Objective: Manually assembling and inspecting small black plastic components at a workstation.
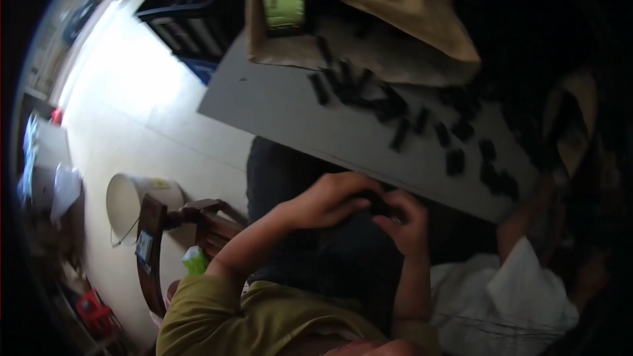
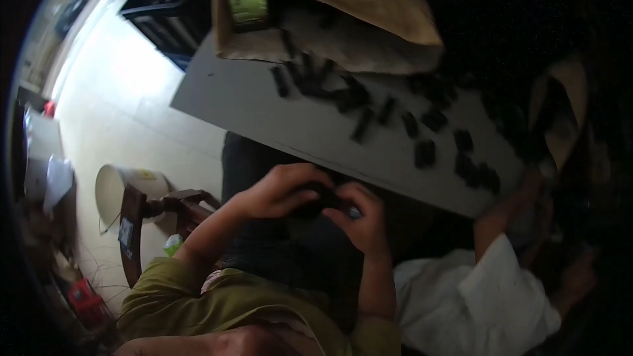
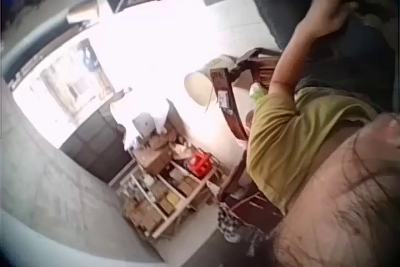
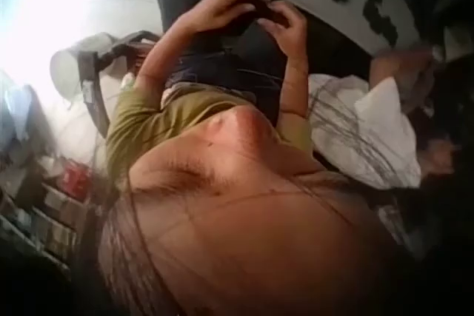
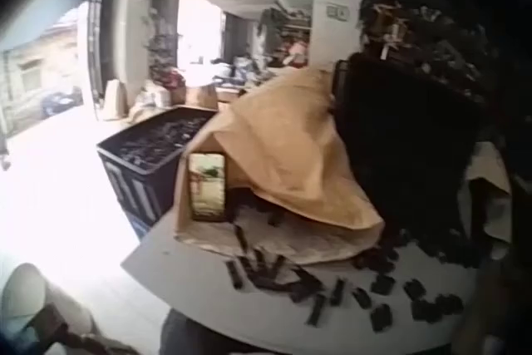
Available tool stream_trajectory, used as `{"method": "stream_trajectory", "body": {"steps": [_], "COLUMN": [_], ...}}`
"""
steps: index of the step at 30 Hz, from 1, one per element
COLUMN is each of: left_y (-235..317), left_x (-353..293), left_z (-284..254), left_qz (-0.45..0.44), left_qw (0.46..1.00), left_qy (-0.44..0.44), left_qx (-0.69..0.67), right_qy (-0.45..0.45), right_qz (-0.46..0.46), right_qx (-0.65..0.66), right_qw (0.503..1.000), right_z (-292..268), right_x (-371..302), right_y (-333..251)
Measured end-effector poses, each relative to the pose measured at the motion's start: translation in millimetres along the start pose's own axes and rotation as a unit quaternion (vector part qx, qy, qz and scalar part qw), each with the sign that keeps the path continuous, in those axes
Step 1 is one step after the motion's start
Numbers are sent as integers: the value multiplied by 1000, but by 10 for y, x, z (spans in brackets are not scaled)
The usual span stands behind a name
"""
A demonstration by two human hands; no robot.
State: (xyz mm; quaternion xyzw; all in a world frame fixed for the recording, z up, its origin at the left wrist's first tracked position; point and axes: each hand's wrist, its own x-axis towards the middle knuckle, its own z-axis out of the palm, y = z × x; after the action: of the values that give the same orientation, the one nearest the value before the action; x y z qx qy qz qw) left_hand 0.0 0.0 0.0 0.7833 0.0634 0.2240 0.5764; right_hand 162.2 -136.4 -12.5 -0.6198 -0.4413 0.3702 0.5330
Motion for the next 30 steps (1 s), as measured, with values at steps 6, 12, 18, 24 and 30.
{"method": "stream_trajectory", "body": {"steps": [6,12,18,24,30], "left_y": [-12,-205,-330,-321,-515], "left_x": [73,-68,138,501,554], "left_z": [159,92,-327,-560,-648], "left_qz": [-50,-66,-35,-155,-228], "left_qw": [998,986,966,877,833], "left_qy": [21,140,255,236,223], "left_qx": [-16,-68,36,389,453], "right_qy": [-14,85,284,259,251], "right_qz": [2,-53,-70,-64,-5], "right_qx": [50,-189,-594,-610,-485], "right_qw": [999,977,749,746,838], "right_z": [-48,-285,-817,-661,-569], "right_x": [-74,21,210,227,272], "right_y": [-16,-35,204,403,264]}}
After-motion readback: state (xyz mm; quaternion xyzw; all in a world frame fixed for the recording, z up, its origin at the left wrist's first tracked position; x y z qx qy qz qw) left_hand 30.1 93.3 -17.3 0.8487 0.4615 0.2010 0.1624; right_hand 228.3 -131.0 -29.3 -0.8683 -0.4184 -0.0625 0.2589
